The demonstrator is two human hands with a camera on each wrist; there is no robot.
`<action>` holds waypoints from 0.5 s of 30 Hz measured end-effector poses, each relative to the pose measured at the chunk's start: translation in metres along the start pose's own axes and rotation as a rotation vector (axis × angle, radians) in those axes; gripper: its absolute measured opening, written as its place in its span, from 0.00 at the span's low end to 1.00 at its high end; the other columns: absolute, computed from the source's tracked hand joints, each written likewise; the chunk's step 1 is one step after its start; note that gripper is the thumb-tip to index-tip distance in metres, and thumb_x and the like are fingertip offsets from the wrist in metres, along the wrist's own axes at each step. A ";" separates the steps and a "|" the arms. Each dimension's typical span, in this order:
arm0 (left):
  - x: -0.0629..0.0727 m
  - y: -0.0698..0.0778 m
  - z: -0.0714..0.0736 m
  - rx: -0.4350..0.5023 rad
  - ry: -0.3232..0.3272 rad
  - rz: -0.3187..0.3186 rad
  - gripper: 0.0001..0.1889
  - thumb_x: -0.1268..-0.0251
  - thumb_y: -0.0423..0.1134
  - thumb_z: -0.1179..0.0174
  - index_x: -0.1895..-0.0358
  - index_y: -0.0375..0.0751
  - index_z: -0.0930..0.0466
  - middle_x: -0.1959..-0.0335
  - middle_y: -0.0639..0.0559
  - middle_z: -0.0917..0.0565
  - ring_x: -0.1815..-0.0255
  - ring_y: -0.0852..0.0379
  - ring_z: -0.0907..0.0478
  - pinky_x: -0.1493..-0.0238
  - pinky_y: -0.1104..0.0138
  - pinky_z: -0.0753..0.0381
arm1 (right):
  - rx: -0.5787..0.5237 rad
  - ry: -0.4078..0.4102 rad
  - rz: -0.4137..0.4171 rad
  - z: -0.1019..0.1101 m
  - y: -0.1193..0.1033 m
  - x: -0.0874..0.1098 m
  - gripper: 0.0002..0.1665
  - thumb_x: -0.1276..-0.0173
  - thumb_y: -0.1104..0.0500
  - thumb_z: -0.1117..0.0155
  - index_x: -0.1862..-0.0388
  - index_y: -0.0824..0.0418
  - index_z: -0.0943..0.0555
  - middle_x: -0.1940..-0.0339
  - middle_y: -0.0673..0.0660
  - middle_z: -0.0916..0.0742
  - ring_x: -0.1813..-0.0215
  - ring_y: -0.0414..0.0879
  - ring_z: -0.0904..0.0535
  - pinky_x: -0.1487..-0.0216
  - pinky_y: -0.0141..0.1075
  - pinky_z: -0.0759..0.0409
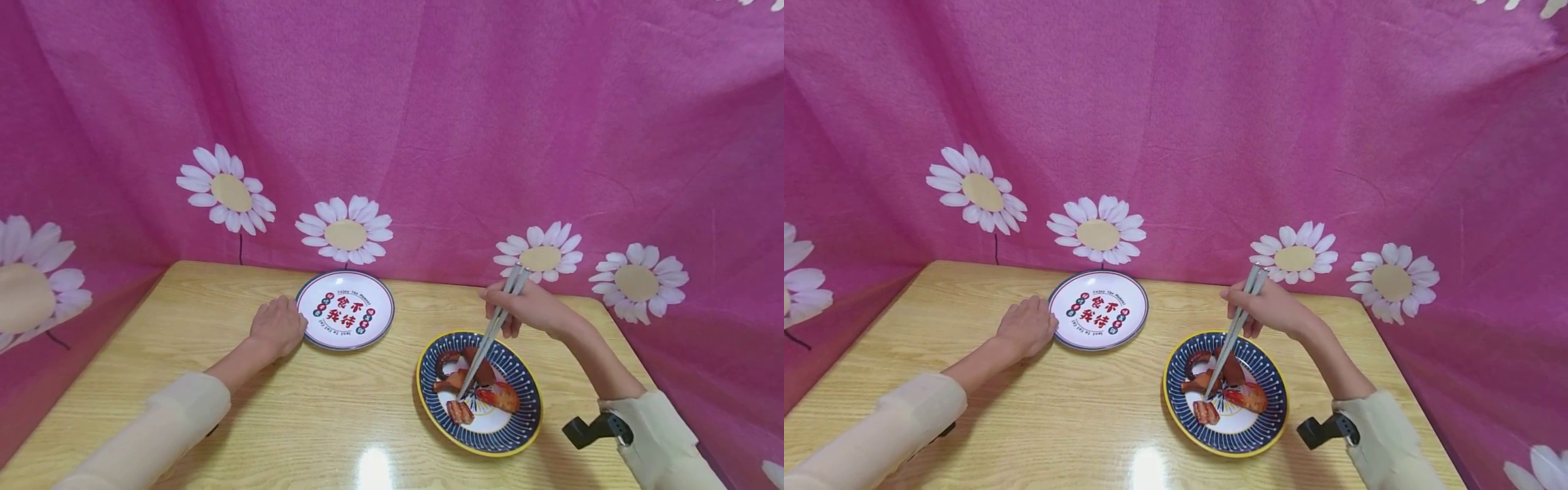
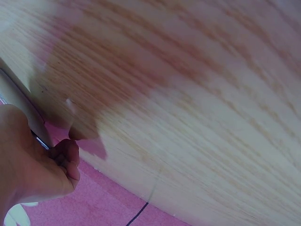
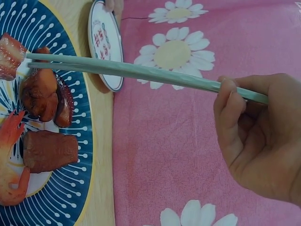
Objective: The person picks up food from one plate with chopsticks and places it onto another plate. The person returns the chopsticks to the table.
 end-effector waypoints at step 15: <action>-0.001 0.000 -0.001 0.006 0.008 -0.001 0.18 0.26 0.40 0.58 0.61 0.24 0.29 0.68 0.40 0.32 0.61 0.42 0.29 0.55 0.51 0.28 | -0.113 0.416 0.153 0.034 -0.001 0.020 0.19 0.22 0.61 0.46 0.69 0.74 0.20 0.79 0.59 0.14 0.79 0.43 0.16 0.78 0.38 0.18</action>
Point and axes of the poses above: each hand's wrist, its own x-axis away from the middle knuckle, its own z-axis out of the back of the hand, y = z × x, the point moved 7 cm from there along -x, towards the middle knuckle
